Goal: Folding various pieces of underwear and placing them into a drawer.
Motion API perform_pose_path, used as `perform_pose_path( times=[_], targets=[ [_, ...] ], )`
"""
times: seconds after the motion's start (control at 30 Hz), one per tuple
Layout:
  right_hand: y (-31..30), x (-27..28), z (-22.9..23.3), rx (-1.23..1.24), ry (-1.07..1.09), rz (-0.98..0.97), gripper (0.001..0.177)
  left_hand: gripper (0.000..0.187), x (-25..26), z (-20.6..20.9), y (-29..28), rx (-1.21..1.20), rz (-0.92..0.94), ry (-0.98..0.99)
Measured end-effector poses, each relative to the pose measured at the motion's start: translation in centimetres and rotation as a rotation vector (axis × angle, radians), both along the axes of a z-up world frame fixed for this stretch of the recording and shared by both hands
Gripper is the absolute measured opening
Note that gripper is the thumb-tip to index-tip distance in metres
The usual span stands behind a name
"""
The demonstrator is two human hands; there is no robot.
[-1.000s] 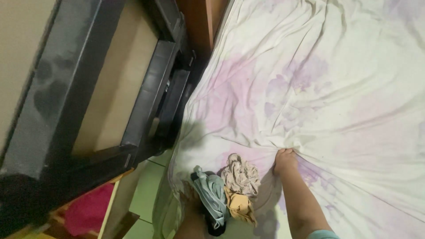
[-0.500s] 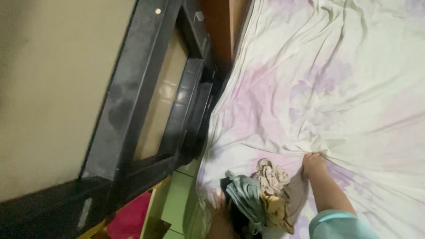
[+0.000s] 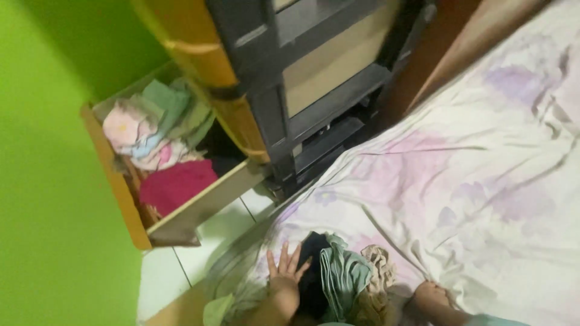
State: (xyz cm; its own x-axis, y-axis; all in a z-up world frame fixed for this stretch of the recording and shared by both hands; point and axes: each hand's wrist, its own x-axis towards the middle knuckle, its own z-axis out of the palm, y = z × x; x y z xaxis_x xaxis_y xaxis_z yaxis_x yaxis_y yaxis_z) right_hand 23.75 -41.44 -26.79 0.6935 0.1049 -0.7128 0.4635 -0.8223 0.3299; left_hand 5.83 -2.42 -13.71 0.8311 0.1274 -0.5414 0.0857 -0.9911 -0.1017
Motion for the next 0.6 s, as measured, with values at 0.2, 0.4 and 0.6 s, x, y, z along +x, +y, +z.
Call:
perform_pose_path(
  times=[0.2,0.4,0.6],
  targets=[
    [2.3,-0.3,4.3,0.012,0.125,-0.293,0.118,0.125,1.4,13.3,-2.1,0.057,0.16,0.379],
    [2.5,-1.7,8.1,0.077,0.199,-0.235,0.065,0.125,-2.9,7.7,-3.6,0.003,0.315,-0.023],
    [0.9,-2.5,6.7,0.291,-0.031,-0.265,0.08,0.1,-7.1,10.4,-3.3,-0.302,0.364,-0.446]
  ],
)
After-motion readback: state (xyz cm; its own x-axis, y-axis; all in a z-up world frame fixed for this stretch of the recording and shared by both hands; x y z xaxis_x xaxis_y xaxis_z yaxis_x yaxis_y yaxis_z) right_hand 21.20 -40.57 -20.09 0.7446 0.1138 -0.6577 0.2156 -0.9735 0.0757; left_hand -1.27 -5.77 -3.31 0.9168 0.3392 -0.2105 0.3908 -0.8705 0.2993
